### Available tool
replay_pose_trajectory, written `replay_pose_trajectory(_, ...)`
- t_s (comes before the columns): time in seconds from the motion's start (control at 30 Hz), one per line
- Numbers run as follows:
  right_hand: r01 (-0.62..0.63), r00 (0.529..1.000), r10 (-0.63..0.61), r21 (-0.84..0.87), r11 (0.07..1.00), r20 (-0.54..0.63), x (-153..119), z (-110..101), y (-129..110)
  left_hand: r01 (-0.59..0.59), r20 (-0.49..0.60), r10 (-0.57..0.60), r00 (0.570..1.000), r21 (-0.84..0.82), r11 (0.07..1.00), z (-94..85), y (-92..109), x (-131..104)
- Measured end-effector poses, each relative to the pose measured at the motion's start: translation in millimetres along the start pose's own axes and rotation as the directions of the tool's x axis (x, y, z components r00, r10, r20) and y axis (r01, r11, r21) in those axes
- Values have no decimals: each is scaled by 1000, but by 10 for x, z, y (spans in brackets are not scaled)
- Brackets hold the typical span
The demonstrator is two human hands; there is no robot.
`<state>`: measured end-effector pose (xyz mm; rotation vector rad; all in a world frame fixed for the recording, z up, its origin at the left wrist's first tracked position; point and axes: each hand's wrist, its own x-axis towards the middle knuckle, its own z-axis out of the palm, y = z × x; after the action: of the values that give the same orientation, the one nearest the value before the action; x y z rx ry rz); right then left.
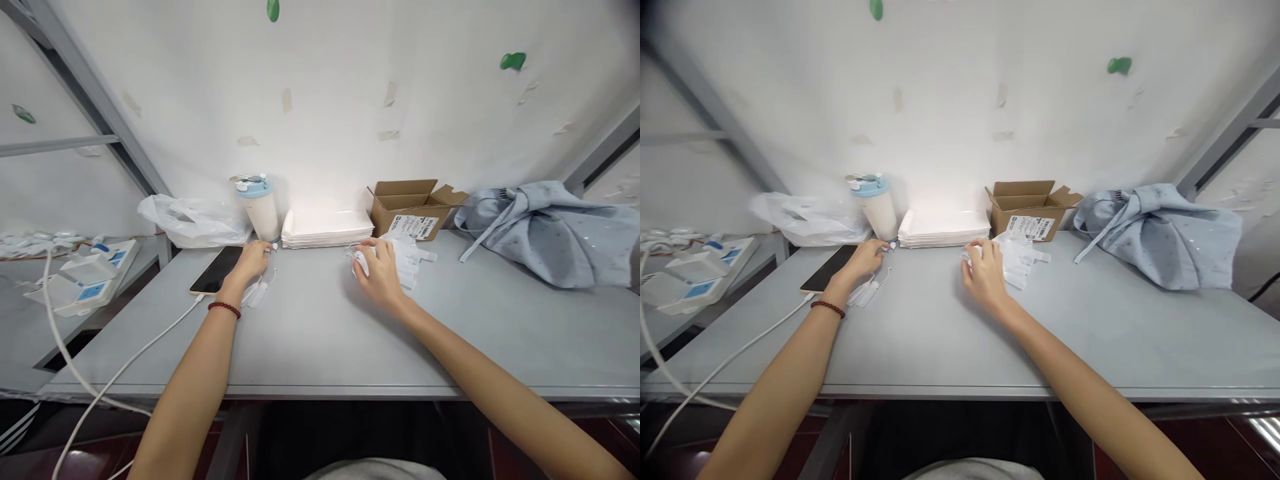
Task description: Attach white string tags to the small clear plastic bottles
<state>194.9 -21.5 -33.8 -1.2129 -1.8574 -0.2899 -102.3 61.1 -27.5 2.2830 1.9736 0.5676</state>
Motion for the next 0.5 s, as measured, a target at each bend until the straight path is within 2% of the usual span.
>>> replay_pose_trajectory(0.1,70,990,-82,100,993,115,-76,43,-208,2,19,-2,1000,30,1000,25,-21,-3)
replay_pose_trajectory(0.23,100,907,-174,203,974,385,-150,170,-496,29,28,-31,999,66,997,0,-32,-19)
replay_pose_trajectory(0.3,28,865,-151,253,967,479,-131,240,-646,44,39,-47,998,76,996,-23,-22,-24)
replay_pose_trajectory(0.37,-99,825,-89,298,950,558,-65,310,-802,58,50,-63,997,83,995,-43,-9,-29)
replay_pose_trajectory(0.47,-283,712,5,281,917,702,90,424,-1037,79,60,-86,995,98,992,-57,3,-41)
replay_pose_trajectory(0.5,-322,695,49,250,913,717,145,463,-1110,89,61,-95,994,104,991,-58,4,-47)
